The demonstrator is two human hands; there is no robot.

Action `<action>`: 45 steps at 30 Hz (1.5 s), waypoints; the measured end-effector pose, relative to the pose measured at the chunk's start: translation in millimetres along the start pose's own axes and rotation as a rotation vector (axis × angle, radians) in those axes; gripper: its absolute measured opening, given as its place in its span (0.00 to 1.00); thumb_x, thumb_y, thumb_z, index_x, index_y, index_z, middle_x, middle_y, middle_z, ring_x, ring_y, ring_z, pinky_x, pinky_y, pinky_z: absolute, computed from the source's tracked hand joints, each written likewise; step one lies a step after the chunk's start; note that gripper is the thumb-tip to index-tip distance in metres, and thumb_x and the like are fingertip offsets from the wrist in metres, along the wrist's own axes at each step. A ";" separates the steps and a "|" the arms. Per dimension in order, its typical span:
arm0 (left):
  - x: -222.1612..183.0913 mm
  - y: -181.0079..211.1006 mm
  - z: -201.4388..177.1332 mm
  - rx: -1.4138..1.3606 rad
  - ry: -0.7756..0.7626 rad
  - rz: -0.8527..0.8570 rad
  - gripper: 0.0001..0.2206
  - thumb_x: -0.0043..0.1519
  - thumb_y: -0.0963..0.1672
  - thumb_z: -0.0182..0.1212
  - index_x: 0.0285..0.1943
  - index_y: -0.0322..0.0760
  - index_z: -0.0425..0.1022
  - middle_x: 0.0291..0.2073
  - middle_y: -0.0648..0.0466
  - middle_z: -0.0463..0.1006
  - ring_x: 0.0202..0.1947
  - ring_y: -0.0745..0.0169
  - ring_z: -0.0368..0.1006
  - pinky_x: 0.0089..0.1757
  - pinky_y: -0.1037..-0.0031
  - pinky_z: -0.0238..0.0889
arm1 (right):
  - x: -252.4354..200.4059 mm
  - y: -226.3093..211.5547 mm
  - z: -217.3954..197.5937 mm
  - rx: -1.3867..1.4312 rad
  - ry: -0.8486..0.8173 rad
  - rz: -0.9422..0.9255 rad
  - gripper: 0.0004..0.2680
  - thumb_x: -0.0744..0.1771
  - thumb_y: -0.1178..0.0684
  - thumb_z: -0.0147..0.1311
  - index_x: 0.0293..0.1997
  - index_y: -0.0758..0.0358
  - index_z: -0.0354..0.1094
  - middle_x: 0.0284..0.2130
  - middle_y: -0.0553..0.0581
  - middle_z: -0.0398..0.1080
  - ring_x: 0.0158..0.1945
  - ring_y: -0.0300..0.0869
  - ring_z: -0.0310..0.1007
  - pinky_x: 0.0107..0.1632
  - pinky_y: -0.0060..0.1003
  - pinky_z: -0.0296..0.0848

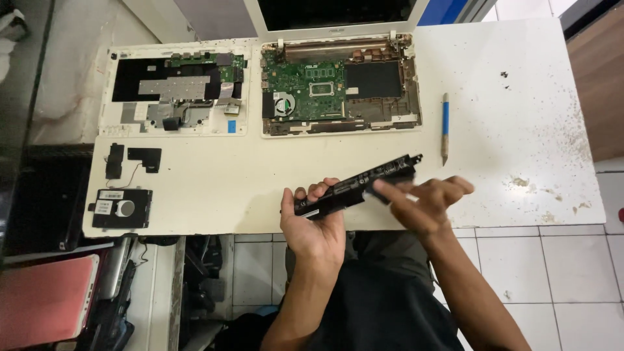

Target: The person holds a disassembled laptop battery and wipes its casing with a black foam pad, turning it to clean different sides. They then set the battery on the bench and wipe the exposed motherboard and interior of the opened laptop with the same pad.

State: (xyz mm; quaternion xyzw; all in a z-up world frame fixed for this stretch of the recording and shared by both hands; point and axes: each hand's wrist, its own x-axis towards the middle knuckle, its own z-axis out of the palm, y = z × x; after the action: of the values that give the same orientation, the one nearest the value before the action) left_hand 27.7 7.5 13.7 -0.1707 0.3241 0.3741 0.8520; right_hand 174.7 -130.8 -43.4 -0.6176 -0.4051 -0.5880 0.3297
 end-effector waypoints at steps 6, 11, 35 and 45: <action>-1.2 11.2 11.6 0.034 -0.078 0.116 0.16 0.70 0.49 0.52 0.29 0.41 0.59 0.20 0.57 0.53 0.26 0.60 0.62 0.47 0.63 0.70 | 46.8 -11.0 -19.9 0.009 -0.011 0.344 0.03 0.70 0.67 0.64 0.46 0.72 0.82 0.28 0.53 0.52 0.36 0.47 0.52 0.46 0.43 0.64; -2.5 11.6 21.0 0.153 -0.199 0.156 0.19 0.68 0.56 0.55 0.32 0.43 0.62 0.19 0.56 0.56 0.26 0.60 0.65 0.48 0.60 0.70 | 61.2 -43.7 -33.3 0.736 -0.312 1.235 0.06 0.70 0.65 0.37 0.38 0.69 0.62 0.23 0.62 0.63 0.28 0.44 0.61 0.36 0.36 0.66; 59.4 122.8 -21.8 1.021 -0.452 0.214 0.18 0.66 0.40 0.60 0.63 0.25 0.68 0.42 0.29 0.81 0.36 0.42 0.83 0.36 0.55 0.82 | 32.3 -93.5 7.5 1.065 -0.661 1.593 0.10 0.74 0.54 0.44 0.41 0.74 0.65 0.21 0.62 0.63 0.23 0.45 0.73 0.28 0.32 0.72; 96.3 199.4 9.4 1.020 -0.302 0.557 0.22 0.62 0.40 0.68 0.61 0.26 0.61 0.34 0.39 0.79 0.25 0.44 0.81 0.31 0.47 0.84 | 56.4 -150.6 66.7 1.101 -0.823 1.334 0.07 0.72 0.63 0.42 0.50 0.77 0.66 0.43 0.68 0.69 0.40 0.50 0.79 0.47 0.45 0.83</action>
State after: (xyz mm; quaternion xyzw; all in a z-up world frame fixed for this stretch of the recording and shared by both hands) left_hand -68.4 195.2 -54.6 0.4059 0.3707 0.4008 0.7330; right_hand 70.4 3.0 -3.8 -0.6379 -0.2738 0.2569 0.6724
